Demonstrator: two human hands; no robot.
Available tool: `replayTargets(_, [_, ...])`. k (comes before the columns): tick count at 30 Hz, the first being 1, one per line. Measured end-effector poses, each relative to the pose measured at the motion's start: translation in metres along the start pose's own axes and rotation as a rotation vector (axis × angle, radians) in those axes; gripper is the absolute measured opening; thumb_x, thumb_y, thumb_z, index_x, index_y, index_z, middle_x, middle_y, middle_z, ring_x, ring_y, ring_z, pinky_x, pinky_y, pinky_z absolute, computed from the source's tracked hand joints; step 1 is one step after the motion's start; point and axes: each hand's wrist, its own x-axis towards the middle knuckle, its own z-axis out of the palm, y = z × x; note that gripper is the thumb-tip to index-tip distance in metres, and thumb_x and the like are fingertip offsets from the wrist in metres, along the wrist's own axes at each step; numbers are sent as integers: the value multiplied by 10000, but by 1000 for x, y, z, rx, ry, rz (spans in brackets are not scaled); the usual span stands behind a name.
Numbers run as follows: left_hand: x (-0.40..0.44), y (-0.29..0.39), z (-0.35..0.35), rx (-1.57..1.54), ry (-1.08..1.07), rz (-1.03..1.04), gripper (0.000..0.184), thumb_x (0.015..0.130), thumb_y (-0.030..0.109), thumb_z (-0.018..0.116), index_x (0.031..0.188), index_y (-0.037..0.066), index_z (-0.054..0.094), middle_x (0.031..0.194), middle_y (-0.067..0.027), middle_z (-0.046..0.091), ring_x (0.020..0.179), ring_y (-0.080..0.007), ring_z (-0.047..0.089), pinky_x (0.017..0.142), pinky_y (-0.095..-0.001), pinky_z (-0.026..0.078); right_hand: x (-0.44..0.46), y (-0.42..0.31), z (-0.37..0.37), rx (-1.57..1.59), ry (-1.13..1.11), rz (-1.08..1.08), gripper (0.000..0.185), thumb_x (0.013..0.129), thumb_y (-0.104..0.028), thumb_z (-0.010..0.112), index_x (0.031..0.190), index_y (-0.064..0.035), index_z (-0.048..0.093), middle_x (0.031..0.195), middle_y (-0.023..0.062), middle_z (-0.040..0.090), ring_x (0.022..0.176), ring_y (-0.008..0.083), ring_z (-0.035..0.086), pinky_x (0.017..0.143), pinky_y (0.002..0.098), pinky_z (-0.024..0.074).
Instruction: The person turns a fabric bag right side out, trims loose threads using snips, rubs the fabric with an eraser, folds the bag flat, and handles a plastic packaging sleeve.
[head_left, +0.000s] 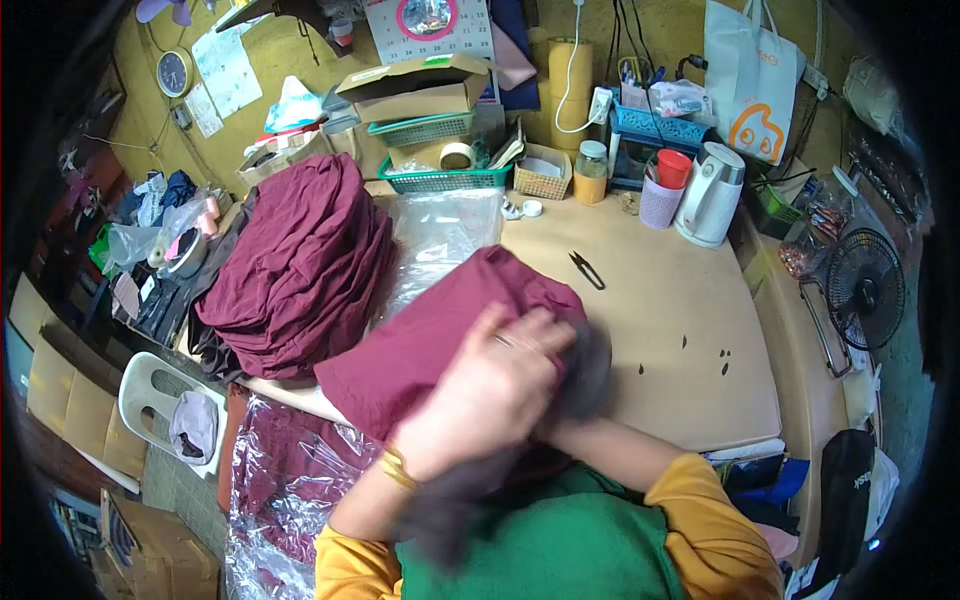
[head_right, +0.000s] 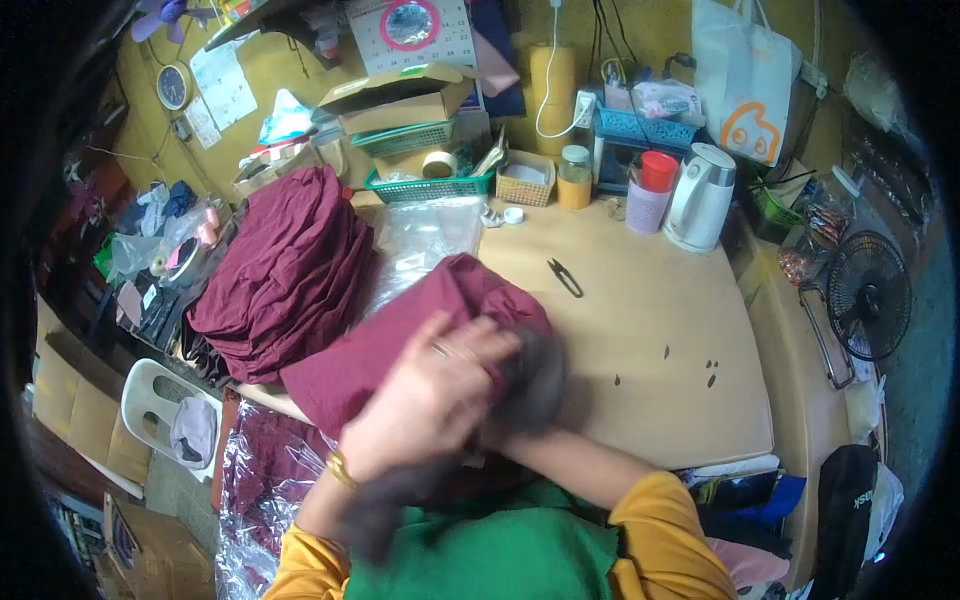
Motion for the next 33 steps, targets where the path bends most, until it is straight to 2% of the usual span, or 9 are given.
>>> replayTargets(4, [-20,65,69,-173,-281,389,253,842,94,549,1010,-83,615,1345,-184,577,1285,-325,533,1189,-544,276,15,56,-1,-107,26,218,358,800,-121,693,1148,-62,636,1228,175,610,1173,301,579,1017,441,448])
replayTargets(9, [-46,52,17,96,537,-157,213,676,59,808,793,96,633,1073,-154,642,1005,-315,613,776,-347,475,32,107,-13,-155,20,428,421,811,-190,684,1204,-65,599,1275,176,579,1217,310,536,1051,443,411])
replayTargets(12, [-46,42,42,-368,-70,-155,124,761,54,696,868,71,637,848,-127,589,886,-310,596,762,-390,480,41,122,-15,-159,8,486,462,818,-232,679,1237,-67,577,1304,176,561,1244,316,511,1071,444,388])
replayTargets(18, [-72,-56,65,408,691,-494,329,692,33,693,1019,18,664,991,-218,643,930,-435,591,849,-526,415,34,133,-55,-190,19,618,549,832,-314,669,1304,-70,533,1360,177,524,1297,327,460,1111,446,343])
replayTargets(21, [-86,-44,67,589,548,-481,555,794,248,698,1278,-2,589,1303,-228,584,1238,-463,507,1069,-561,334,24,123,-58,-239,-77,581,594,838,-355,663,1337,-72,511,1388,178,506,1324,332,435,1131,447,320])
replayTargets(25, [-72,-41,23,319,-515,-898,412,916,355,599,1105,-3,677,1011,-276,692,904,-421,686,878,-537,508,36,126,-79,-289,-144,657,655,847,-411,656,1382,-74,482,1426,178,482,1360,339,401,1158,448,290])
replayTargets(26, [-75,-44,41,296,-142,-927,335,915,320,633,979,-4,686,763,-229,681,669,-418,671,715,-517,536,31,150,-74,-266,-217,737,671,850,-424,655,1393,-75,475,1435,178,475,1369,341,393,1165,449,283])
replayTargets(29, [-73,-36,53,312,135,-772,331,888,282,673,1035,-15,677,929,-258,683,846,-440,670,767,-535,514,-22,138,-12,-205,-433,686,717,857,-466,649,1426,-76,453,1463,179,457,1395,347,367,1185,450,260])
replayTargets(33, [-100,-44,69,391,6,-772,338,874,271,643,1080,5,679,1014,-212,700,957,-412,665,823,-519,504,-48,23,-10,-263,-285,515,498,927,-372,595,1316,-64,560,1288,181,603,1235,347,542,1113,464,380])
